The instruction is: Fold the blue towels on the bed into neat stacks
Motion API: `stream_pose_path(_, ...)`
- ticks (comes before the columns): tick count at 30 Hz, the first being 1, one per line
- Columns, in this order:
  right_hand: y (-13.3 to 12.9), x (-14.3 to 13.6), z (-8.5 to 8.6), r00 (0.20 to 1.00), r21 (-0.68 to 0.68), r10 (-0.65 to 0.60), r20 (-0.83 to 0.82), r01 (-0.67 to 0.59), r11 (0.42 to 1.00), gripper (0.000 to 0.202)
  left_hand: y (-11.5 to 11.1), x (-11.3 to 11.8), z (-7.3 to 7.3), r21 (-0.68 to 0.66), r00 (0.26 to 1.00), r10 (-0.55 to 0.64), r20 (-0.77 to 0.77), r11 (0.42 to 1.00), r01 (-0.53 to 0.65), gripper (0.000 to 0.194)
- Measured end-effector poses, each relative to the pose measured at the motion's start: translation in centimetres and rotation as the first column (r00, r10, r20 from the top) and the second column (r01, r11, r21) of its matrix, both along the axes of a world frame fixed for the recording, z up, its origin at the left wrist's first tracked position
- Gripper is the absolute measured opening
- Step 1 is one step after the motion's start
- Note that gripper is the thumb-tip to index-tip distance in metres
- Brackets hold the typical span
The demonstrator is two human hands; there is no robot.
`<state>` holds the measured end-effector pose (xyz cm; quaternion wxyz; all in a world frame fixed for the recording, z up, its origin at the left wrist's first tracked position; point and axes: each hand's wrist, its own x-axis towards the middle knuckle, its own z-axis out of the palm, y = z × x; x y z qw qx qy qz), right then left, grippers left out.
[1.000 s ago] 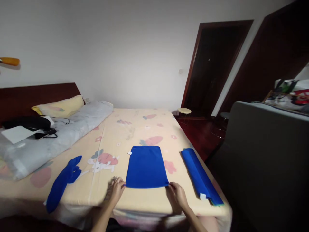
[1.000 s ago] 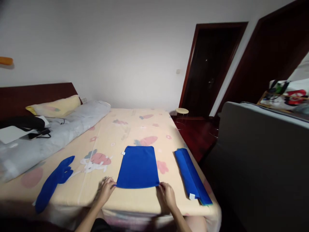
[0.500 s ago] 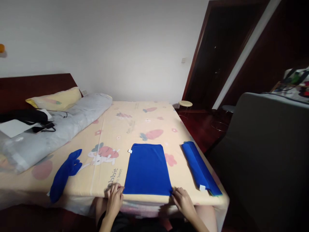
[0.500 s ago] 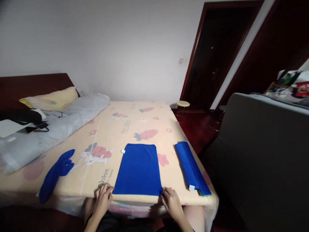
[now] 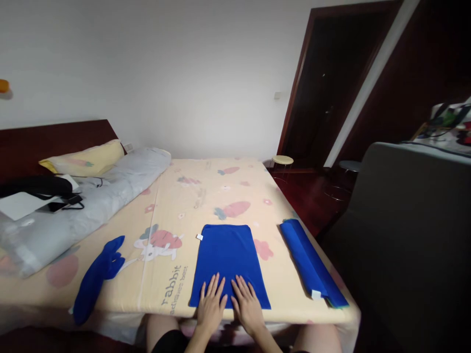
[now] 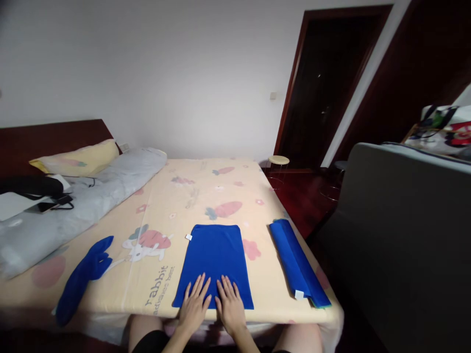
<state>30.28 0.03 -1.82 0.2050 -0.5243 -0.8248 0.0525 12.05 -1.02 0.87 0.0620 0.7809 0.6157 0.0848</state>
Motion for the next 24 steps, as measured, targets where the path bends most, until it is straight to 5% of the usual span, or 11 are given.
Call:
stream_pose_path(5, 0.6, 4.4, -0.6, 0.988, -0.002, -0.153, 0.001, 0.153, 0.988, 0.055, 0.8, -3.4, 0.8, -0.017, 0.997, 0.075, -0.018, 0.997, -0.075, 0.053)
stream_pose_path(9, 0.7, 3.4, -0.2, 0.972, -0.001, -0.235, -0.006, 0.235, 0.972, 0.055, 0.9, -2.3, 0.9, -0.001, 0.994, 0.106, -0.020, 0.994, -0.106, 0.054)
stream_pose_path(16, 1.6, -1.5, 1.1, 0.993, -0.030, 0.110, -0.046, -0.111, 0.993, 0.051, 2.2, 1.0, 0.3, 0.034, 0.999, -0.025, -0.021, 0.999, 0.025, 0.055)
stream_pose_path(24, 3.9, 4.9, 0.5, 0.947, -0.138, -0.318, 0.051, 0.322, 0.936, 0.062, 4.6, -6.2, -0.3, 0.131, 0.968, 0.238, -0.076, 0.965, -0.227, 0.053)
